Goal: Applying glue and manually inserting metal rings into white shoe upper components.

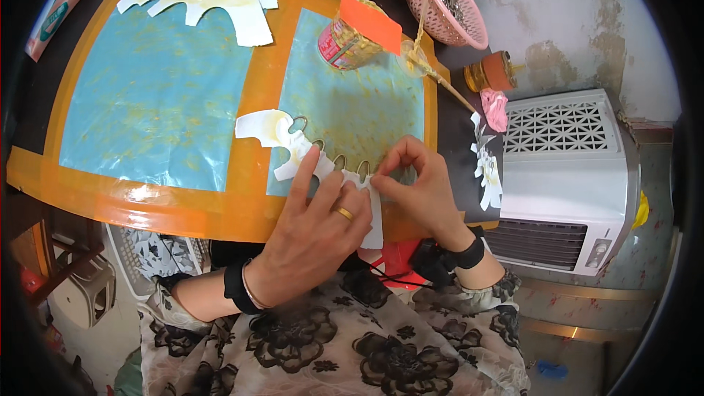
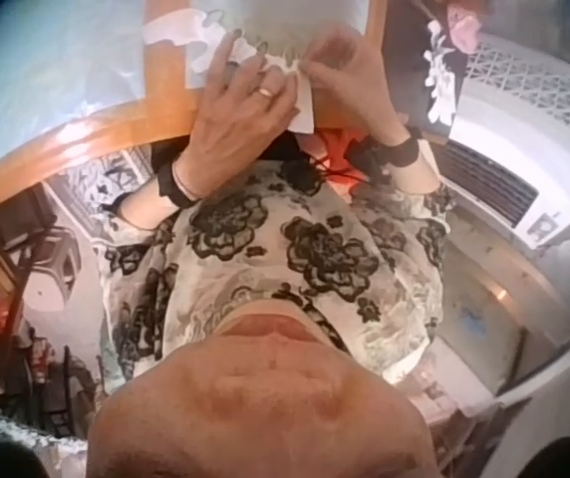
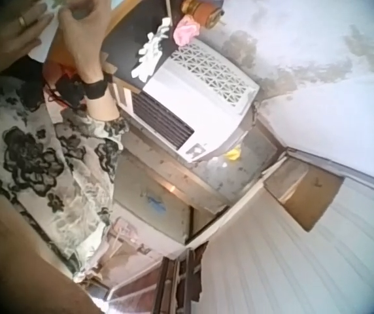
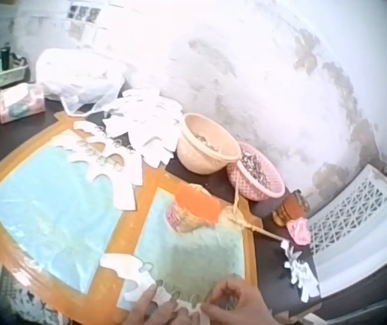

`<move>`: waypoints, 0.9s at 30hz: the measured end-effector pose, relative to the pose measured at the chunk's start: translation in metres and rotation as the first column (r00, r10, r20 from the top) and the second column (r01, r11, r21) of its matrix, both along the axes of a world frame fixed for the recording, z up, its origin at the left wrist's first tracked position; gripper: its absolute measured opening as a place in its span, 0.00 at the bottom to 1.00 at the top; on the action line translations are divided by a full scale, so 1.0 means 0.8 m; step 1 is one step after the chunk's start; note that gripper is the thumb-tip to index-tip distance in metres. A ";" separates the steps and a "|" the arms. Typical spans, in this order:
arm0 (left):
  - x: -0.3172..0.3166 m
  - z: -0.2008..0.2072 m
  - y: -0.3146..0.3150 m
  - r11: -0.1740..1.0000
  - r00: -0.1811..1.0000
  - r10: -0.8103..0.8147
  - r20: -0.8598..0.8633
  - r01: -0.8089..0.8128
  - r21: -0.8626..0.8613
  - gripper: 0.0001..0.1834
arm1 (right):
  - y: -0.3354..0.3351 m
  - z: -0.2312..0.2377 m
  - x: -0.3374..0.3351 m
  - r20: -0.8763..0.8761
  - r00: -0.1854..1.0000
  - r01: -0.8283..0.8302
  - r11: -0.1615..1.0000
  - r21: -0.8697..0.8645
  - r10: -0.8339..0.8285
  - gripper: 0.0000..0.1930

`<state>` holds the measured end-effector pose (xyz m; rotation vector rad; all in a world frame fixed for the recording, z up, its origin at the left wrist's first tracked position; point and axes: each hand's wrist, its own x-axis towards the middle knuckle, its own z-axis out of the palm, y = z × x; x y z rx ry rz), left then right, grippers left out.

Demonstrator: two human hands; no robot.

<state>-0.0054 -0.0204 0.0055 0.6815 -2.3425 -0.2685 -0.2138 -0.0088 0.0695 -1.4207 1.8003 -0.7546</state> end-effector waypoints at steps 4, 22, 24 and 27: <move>0.000 0.004 0.002 1.000 1.000 0.000 0.022 0.000 0.015 0.25 | -0.009 0.006 -0.004 -0.160 0.983 -0.091 0.996 0.019 0.093 0.10; -0.007 0.016 0.002 0.999 0.997 0.017 0.077 -0.020 0.031 0.26 | -0.068 0.042 -0.005 -0.269 0.871 -0.330 0.895 0.300 0.411 0.01; -0.005 0.014 0.002 0.998 0.994 0.037 0.099 -0.042 0.050 0.25 | -0.069 0.036 -0.004 -0.270 0.865 -0.339 0.888 0.310 0.424 0.02; -0.003 0.016 0.003 0.999 0.995 0.025 0.098 -0.029 0.046 0.25 | -0.058 0.018 -0.010 -0.270 0.859 -0.417 0.901 0.121 0.434 0.02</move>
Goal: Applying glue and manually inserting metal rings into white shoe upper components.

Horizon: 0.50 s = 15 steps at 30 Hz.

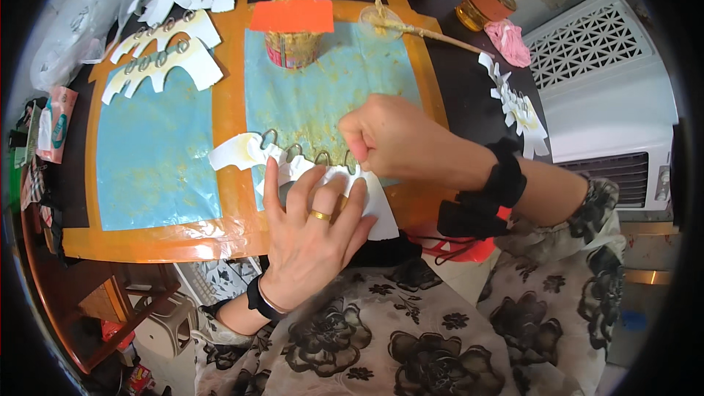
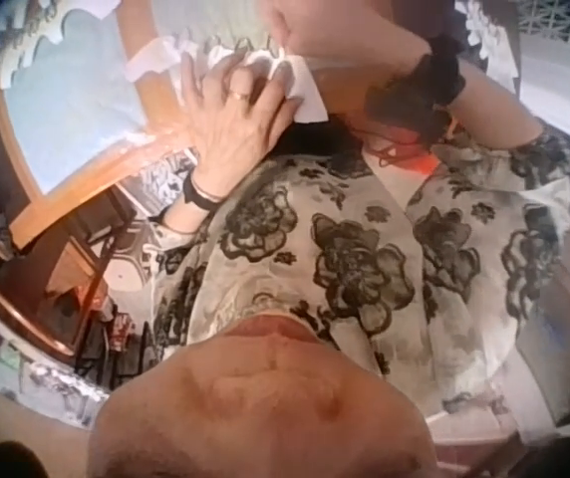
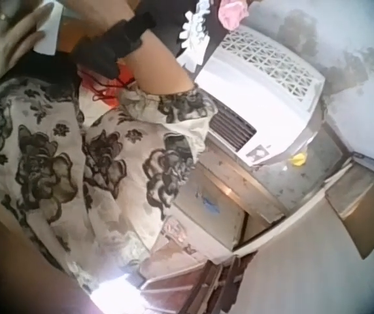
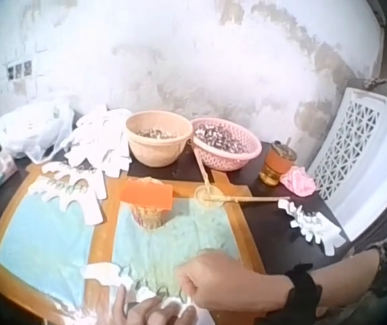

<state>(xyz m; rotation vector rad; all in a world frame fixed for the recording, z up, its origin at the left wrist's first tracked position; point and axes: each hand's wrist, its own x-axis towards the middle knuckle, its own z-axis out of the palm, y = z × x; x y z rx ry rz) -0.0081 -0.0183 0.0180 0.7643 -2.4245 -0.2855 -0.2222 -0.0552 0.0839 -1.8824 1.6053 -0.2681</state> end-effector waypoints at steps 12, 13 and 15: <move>-0.007 0.005 0.001 0.997 0.999 0.045 0.010 -0.044 -0.059 0.22 | 0.032 -0.023 -0.055 0.236 0.972 0.045 0.981 -0.190 0.001 0.07; -0.006 0.006 0.001 0.997 0.999 0.044 -0.002 -0.044 -0.058 0.21 | 0.034 -0.023 -0.051 0.242 0.970 0.040 0.979 -0.202 0.010 0.07; -0.007 0.006 0.003 0.996 0.999 0.051 -0.001 -0.051 -0.067 0.22 | 0.038 -0.027 -0.035 0.204 0.979 0.040 0.952 -0.304 0.024 0.10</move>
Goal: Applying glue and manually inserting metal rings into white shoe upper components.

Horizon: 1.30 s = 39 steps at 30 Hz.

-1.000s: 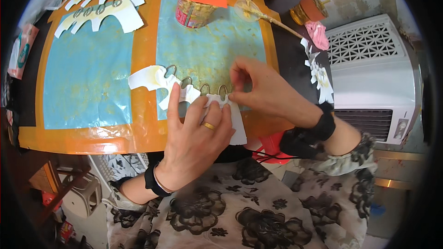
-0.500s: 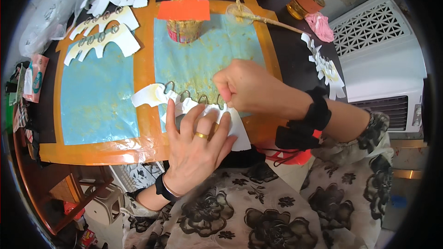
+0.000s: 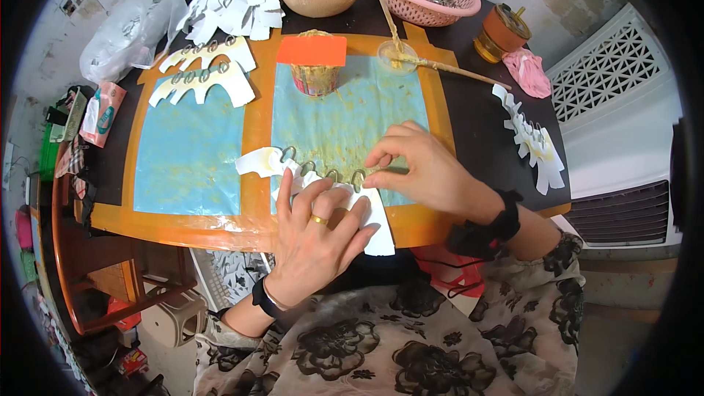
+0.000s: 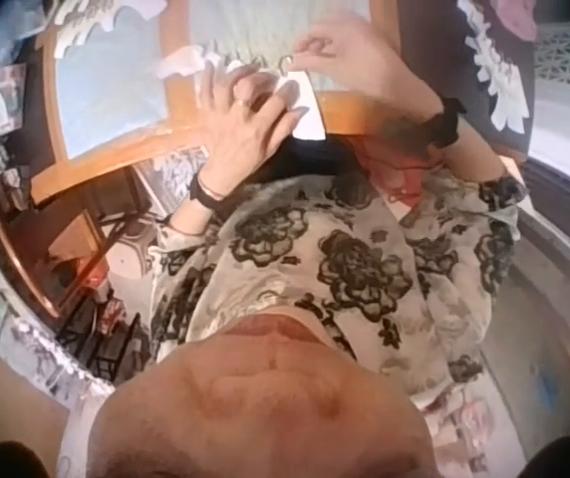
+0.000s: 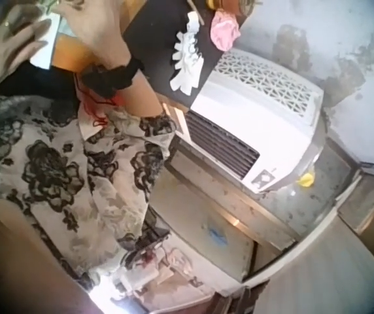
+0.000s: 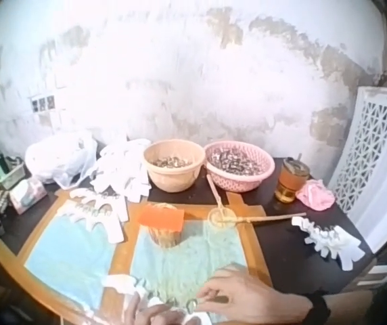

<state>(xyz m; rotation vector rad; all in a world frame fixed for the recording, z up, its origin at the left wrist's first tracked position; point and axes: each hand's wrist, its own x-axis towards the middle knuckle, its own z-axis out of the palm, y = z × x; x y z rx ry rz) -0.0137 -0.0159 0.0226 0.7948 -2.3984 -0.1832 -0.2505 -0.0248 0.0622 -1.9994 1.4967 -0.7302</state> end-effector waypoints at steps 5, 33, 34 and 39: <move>0.000 0.001 0.006 1.000 1.000 0.012 -0.001 -0.012 0.002 0.22 | -0.003 -0.005 0.003 -0.011 1.000 -0.019 1.000 -0.015 0.019 0.12; 0.007 0.026 0.023 0.505 0.466 0.554 -0.690 0.470 0.724 0.24 | 0.036 0.000 0.085 0.818 0.574 -0.032 0.997 0.070 -0.039 0.10; 0.008 0.030 0.020 0.423 0.460 0.598 -0.656 0.515 0.746 0.18 | 0.037 -0.004 0.086 0.844 0.535 -0.064 0.995 0.080 -0.033 0.10; 0.025 0.011 0.016 0.520 0.623 0.515 -0.589 0.320 0.792 0.11 | 0.044 -0.006 0.079 0.805 0.591 -0.095 0.988 0.125 -0.045 0.11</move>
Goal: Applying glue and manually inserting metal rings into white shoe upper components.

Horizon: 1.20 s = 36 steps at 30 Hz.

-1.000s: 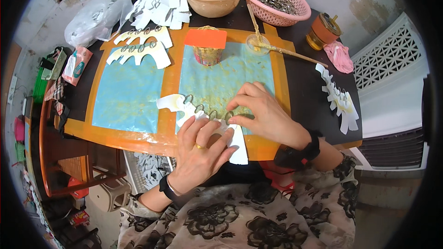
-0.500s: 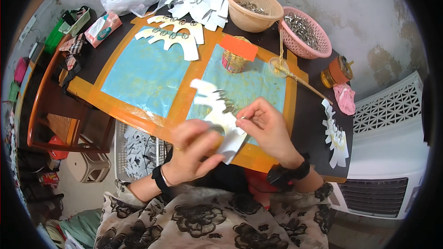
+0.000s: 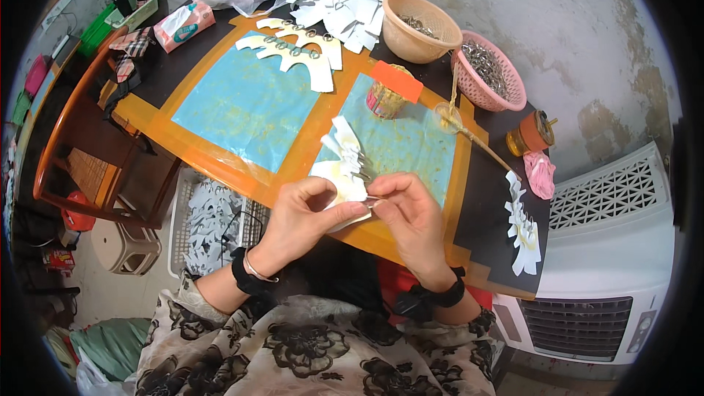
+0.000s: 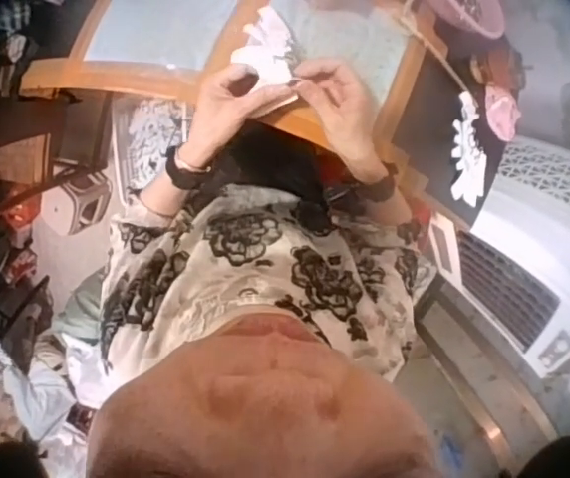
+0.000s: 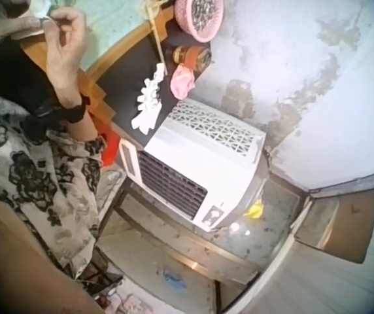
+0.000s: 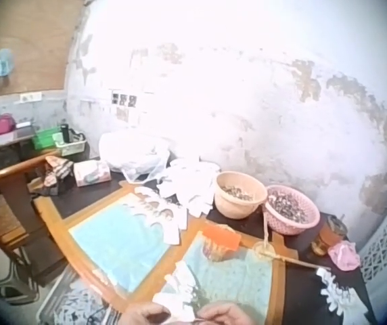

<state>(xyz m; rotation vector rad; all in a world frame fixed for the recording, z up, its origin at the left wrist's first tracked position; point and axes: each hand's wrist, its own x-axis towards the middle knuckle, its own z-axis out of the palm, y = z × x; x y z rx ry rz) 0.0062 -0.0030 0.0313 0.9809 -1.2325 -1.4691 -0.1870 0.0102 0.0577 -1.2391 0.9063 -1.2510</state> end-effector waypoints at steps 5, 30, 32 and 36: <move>0.001 0.006 0.003 0.983 0.986 0.063 0.157 -0.034 -0.181 0.16 | -0.002 0.025 -0.001 -0.440 0.895 -0.006 0.982 -0.188 -0.078 0.11; 0.003 0.024 -0.002 0.957 0.887 0.073 0.455 0.066 -0.283 0.18 | -0.011 0.014 0.000 -0.589 0.783 0.009 0.949 -0.315 -0.202 0.06; 0.003 0.027 0.001 0.939 0.848 0.058 0.527 0.133 -0.317 0.19 | -0.011 0.001 -0.006 -0.437 0.890 0.022 0.969 -0.246 -0.132 0.06; -0.001 0.020 -0.001 0.992 0.950 0.003 0.314 0.037 -0.122 0.21 | -0.015 -0.005 0.000 -0.195 0.979 0.040 0.995 -0.089 -0.056 0.07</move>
